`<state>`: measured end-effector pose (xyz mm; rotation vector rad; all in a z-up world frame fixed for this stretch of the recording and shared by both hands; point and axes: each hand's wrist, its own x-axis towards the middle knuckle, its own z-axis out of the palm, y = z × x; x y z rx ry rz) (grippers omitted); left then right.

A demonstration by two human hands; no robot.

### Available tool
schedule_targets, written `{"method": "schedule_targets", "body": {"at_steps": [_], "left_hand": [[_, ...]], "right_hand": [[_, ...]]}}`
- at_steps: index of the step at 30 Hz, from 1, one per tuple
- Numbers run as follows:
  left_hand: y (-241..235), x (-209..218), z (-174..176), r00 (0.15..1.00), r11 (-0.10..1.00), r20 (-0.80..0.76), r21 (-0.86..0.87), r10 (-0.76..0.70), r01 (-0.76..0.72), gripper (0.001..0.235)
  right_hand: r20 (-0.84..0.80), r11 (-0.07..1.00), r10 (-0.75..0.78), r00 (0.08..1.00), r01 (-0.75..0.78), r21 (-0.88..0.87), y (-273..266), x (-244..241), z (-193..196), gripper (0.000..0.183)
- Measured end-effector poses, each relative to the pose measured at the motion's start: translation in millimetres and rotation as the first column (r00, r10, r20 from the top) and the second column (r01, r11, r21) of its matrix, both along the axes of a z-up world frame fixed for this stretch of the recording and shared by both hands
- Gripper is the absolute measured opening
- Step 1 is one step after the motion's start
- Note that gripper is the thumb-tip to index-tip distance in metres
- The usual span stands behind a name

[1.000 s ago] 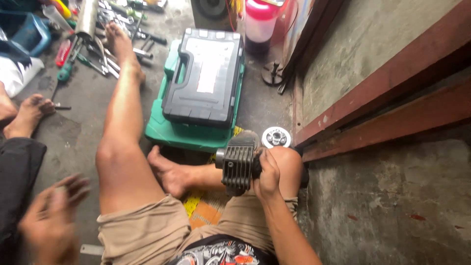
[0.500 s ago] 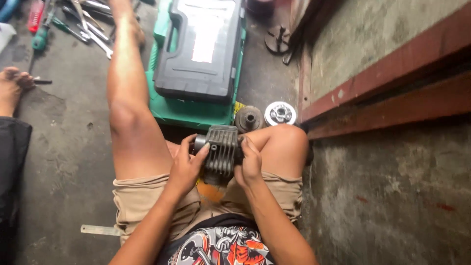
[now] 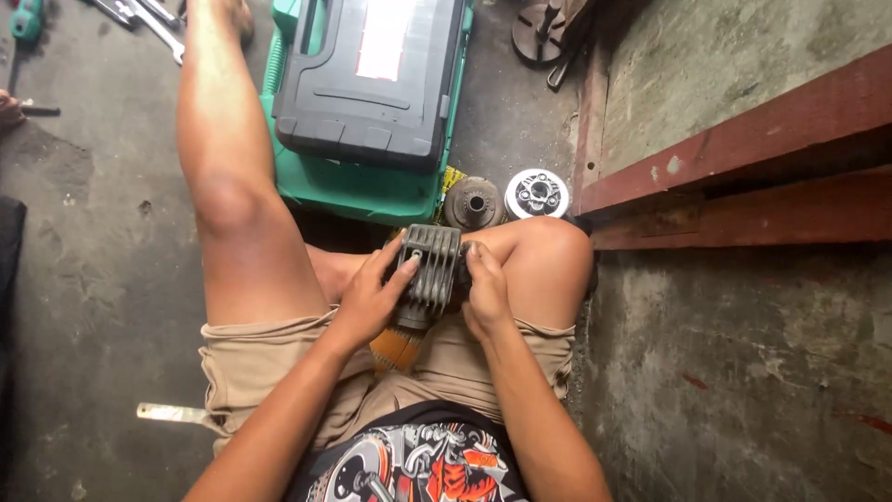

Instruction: Inspecting and cleaning the cooling fins of a motorcycle engine cylinder head while sitting on the floor.

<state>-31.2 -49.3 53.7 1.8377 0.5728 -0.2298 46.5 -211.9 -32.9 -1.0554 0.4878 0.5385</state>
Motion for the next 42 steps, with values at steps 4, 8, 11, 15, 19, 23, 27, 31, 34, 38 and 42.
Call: {"method": "schedule_targets", "body": {"at_steps": [4, 8, 11, 15, 19, 23, 27, 31, 34, 38, 42], "left_hand": [[0, 7, -16, 0.999, 0.998, -0.049, 0.057, 0.014, -0.012, 0.062], [-12, 4, -14, 0.998, 0.995, -0.061, 0.093, 0.032, -0.026, 0.068], [-16, 4, -15, 0.998, 0.993, -0.057, 0.115, 0.035, -0.028, 0.067], [-19, 7, -19, 0.999, 0.964, -0.043, 0.265, -0.018, 0.029, 0.067], [-22, 10, -31, 1.0, 0.947, -0.004, 0.322, -0.02, 0.02, 0.063], [-24, 10, -31, 0.998, 0.947, 0.053, 0.321, -0.015, -0.003, 0.062], [-26, 11, -32, 0.996, 0.946, 0.084, 0.322, 0.015, -0.041, 0.059], [-29, 14, -36, 0.994, 0.925, 0.104, 0.376, 0.019, -0.056, 0.058], [-36, 16, -26, 0.996, 0.922, 0.087, 0.383, 0.028, -0.059, 0.06], [-41, 20, -24, 0.995, 0.91, 0.09, 0.407, 0.04, -0.073, 0.06], [-47, 21, -23, 0.994, 0.892, 0.092, 0.441, 0.06, -0.095, 0.06]], "right_hand": [[0.084, 0.996, 0.063, 0.994, -0.057, -0.069, -1, 4, 1, 0.022], [0.138, 0.971, 0.136, 0.981, -0.104, -0.217, -26, 6, -4, 0.02], [0.344, 0.77, 0.446, 0.826, -0.158, -0.619, -37, 9, 28, 0.022], [0.375, 0.75, 0.456, 0.807, -0.122, -0.65, -42, 7, 55, 0.018], [0.392, 0.696, 0.528, 0.753, -0.12, -0.708, -41, 1, 74, 0.01], [0.477, 0.665, 0.56, 0.678, -0.024, -0.746, -30, -3, 93, 0.007], [0.585, 0.598, 0.665, 0.464, 0.138, -0.789, -25, 6, 103, 0.002], [0.641, 0.608, 0.707, 0.3, 0.206, -0.767, -19, 16, 114, 0.003], [0.579, 0.561, 0.769, 0.272, 0.149, -0.814, -14, 19, 115, 0.004], [0.553, 0.544, 0.767, 0.325, 0.127, -0.83, -10, 17, 122, 0.005], [0.482, 0.463, 0.806, 0.343, 0.142, -0.875, -9, 11, 134, 0.004]]}}
